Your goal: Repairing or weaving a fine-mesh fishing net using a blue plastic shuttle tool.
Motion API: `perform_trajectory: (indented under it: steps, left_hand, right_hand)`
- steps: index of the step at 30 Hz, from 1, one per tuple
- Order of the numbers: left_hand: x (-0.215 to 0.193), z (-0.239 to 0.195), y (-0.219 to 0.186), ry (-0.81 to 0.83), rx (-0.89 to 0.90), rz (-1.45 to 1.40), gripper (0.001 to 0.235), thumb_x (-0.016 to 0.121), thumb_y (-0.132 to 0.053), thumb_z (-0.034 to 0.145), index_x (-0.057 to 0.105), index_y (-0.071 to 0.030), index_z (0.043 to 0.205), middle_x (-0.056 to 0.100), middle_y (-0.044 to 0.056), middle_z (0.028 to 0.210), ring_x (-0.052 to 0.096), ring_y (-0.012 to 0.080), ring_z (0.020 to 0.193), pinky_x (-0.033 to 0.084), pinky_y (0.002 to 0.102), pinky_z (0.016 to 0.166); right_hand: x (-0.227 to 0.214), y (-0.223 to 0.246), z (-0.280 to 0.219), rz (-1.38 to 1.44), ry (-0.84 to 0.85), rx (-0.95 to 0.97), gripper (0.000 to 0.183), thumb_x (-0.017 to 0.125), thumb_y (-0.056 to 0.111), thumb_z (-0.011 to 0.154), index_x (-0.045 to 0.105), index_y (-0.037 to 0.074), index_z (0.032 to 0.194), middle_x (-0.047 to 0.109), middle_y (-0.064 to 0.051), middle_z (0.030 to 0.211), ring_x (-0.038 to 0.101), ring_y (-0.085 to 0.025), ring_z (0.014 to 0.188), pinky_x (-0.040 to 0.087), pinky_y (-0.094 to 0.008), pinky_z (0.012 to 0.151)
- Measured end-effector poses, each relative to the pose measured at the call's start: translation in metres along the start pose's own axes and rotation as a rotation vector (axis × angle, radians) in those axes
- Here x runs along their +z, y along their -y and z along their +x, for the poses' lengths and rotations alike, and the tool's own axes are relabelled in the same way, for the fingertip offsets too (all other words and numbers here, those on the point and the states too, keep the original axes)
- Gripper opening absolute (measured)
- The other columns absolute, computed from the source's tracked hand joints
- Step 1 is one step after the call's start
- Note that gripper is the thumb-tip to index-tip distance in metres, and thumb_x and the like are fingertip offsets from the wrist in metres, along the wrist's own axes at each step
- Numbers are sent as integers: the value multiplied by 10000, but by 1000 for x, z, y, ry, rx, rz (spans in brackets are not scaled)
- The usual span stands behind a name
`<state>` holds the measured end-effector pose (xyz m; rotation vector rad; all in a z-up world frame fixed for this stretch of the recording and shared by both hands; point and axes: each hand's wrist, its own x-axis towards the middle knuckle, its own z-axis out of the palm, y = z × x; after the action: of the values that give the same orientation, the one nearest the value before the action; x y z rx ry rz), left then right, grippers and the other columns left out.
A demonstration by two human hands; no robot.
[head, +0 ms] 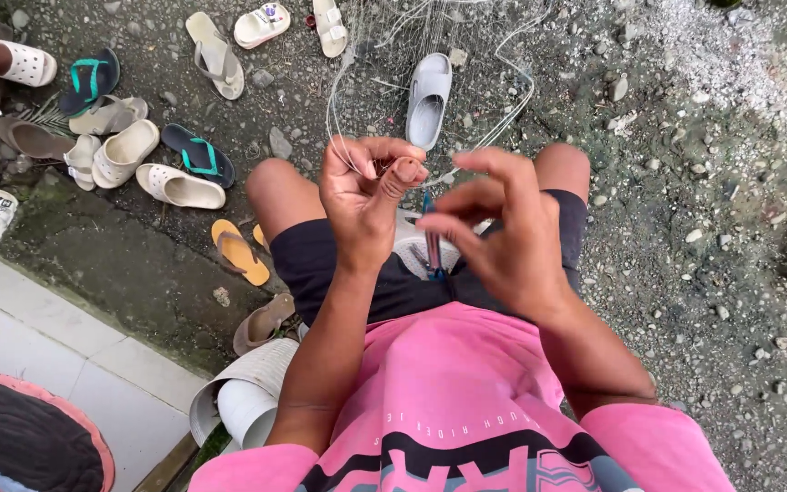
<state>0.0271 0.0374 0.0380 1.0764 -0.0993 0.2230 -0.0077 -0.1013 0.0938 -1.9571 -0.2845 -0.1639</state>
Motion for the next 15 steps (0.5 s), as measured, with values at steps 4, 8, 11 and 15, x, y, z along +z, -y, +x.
perform_trajectory:
  steps: [4,8,11,15]
  left_hand:
    - [2,-2,-3,22,-6,18,342,677,-57,873,341,-105,831,667,196,888,672,156,696,559,215,608]
    - [2,-1,-2,49,12,22,325,672,-50,876,355,-103,828,666,196,886,661,152,677,554,241,586]
    - [0,-1,0,63,34,20,315,663,-43,885,359,-92,820,660,210,882,652,165,652,551,265,569]
    - [4,-1,-3,69,70,85,319,656,-53,891,353,-111,809,662,186,874,630,144,641,536,243,578]
  right_hand:
    - [-6,-6,13,24,-10,36,540,785,103,815,444,34,1227,689,-97,793,686,-212,636,555,-288,620]
    - [-7,-12,20,22,24,-33,556,778,79,828,472,31,1289,689,-108,791,676,-213,625,555,-291,613]
    - [-5,-16,24,64,-28,-129,545,803,48,805,539,9,1281,687,-122,787,668,-203,620,562,-291,604]
    - [-9,-23,29,263,-173,-255,190,796,9,777,708,-40,938,662,-184,790,611,-241,681,541,-344,652]
